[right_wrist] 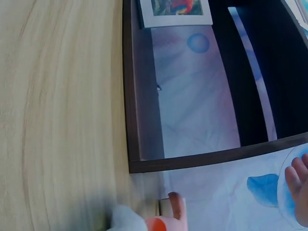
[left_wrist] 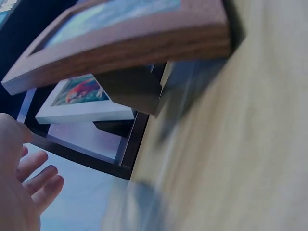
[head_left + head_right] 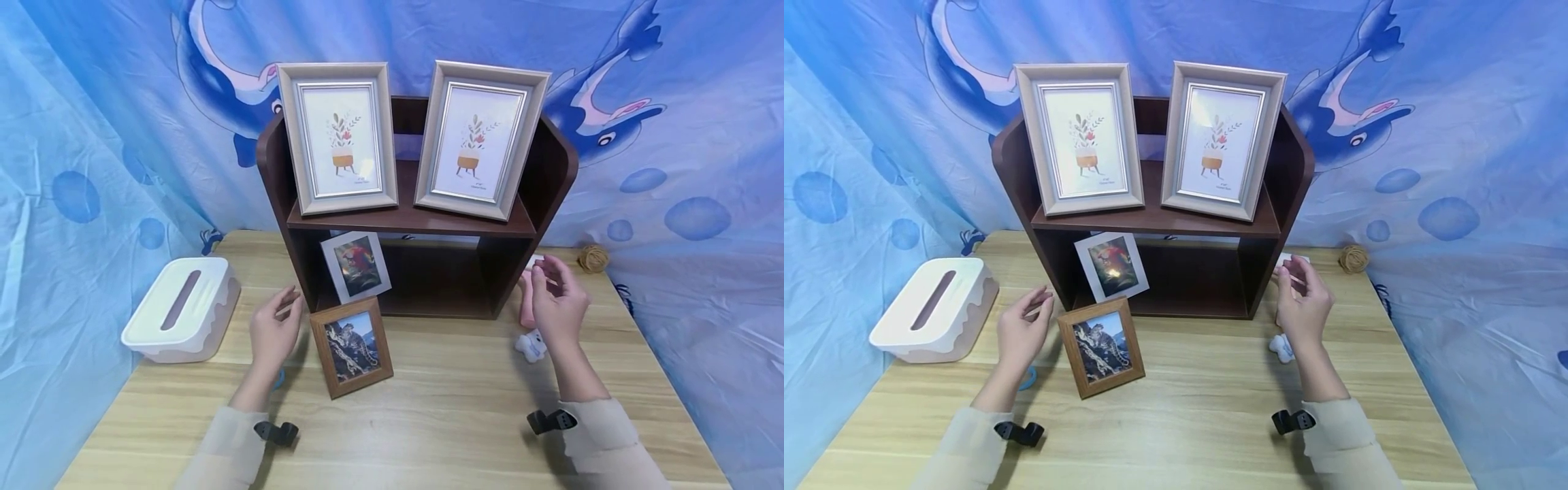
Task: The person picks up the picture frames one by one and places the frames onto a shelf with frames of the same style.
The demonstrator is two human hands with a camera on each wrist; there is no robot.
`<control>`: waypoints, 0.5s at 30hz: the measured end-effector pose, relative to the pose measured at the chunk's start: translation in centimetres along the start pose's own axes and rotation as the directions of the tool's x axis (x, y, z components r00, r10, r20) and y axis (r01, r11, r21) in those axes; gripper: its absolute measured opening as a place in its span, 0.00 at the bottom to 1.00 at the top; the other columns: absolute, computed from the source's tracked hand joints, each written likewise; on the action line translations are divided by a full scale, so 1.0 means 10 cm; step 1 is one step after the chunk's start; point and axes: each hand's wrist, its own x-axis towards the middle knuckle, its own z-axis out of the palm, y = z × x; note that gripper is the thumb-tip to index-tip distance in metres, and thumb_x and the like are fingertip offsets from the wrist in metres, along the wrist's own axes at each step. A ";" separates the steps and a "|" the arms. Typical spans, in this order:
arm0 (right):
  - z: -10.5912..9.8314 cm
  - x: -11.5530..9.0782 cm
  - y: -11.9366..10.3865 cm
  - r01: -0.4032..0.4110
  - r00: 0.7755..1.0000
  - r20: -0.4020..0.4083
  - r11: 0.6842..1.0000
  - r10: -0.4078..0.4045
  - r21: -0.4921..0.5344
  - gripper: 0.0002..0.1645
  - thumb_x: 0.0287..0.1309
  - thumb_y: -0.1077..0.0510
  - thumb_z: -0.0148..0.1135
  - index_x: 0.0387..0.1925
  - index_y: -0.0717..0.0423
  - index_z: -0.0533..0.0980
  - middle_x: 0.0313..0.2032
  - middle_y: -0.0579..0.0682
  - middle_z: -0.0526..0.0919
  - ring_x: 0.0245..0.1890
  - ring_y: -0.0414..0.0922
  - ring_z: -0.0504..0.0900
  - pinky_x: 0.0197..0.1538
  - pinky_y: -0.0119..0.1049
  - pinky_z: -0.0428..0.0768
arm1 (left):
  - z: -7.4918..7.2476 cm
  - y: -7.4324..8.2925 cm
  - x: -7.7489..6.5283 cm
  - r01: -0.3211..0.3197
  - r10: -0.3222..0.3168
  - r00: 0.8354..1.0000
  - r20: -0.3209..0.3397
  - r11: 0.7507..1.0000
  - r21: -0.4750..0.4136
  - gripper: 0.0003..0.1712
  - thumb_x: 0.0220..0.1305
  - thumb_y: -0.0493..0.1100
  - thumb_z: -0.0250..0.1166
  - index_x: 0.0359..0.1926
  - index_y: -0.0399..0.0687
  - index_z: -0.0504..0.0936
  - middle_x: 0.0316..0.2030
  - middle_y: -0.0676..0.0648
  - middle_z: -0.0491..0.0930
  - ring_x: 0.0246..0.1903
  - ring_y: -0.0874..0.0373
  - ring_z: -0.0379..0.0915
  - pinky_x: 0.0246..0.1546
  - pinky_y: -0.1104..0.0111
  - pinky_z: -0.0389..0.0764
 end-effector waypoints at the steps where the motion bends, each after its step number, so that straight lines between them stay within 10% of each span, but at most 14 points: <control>1: 0.00 0.01 0.03 -0.017 1.000 0.021 1.000 0.017 0.007 0.17 0.63 0.72 0.61 0.53 0.78 0.77 0.45 0.74 0.83 0.40 0.27 0.82 0.46 0.18 0.79 | -0.01 0.01 -0.03 0.021 -0.021 1.000 0.003 1.000 -0.016 0.14 0.66 0.32 0.67 0.51 0.29 0.84 0.43 0.35 0.87 0.42 0.40 0.86 0.39 0.81 0.81; 9: 0.06 0.05 0.37 -0.136 0.978 0.161 0.990 0.130 0.031 0.31 0.63 0.66 0.66 0.67 0.67 0.71 0.56 0.70 0.80 0.45 0.29 0.82 0.51 0.22 0.80 | -0.13 0.21 -0.26 0.260 -0.218 0.959 0.182 0.930 -0.259 0.19 0.78 0.39 0.54 0.58 0.28 0.79 0.50 0.30 0.83 0.43 0.64 0.85 0.46 0.65 0.85; 15: 0.14 0.04 0.25 -0.123 0.976 0.180 0.992 0.126 -0.026 0.31 0.63 0.67 0.66 0.66 0.71 0.70 0.55 0.73 0.80 0.52 0.49 0.84 0.49 0.20 0.80 | -0.13 0.14 -0.39 0.285 -0.212 0.944 0.254 0.910 -0.300 0.23 0.80 0.43 0.52 0.62 0.27 0.76 0.52 0.27 0.80 0.42 0.71 0.82 0.48 0.69 0.84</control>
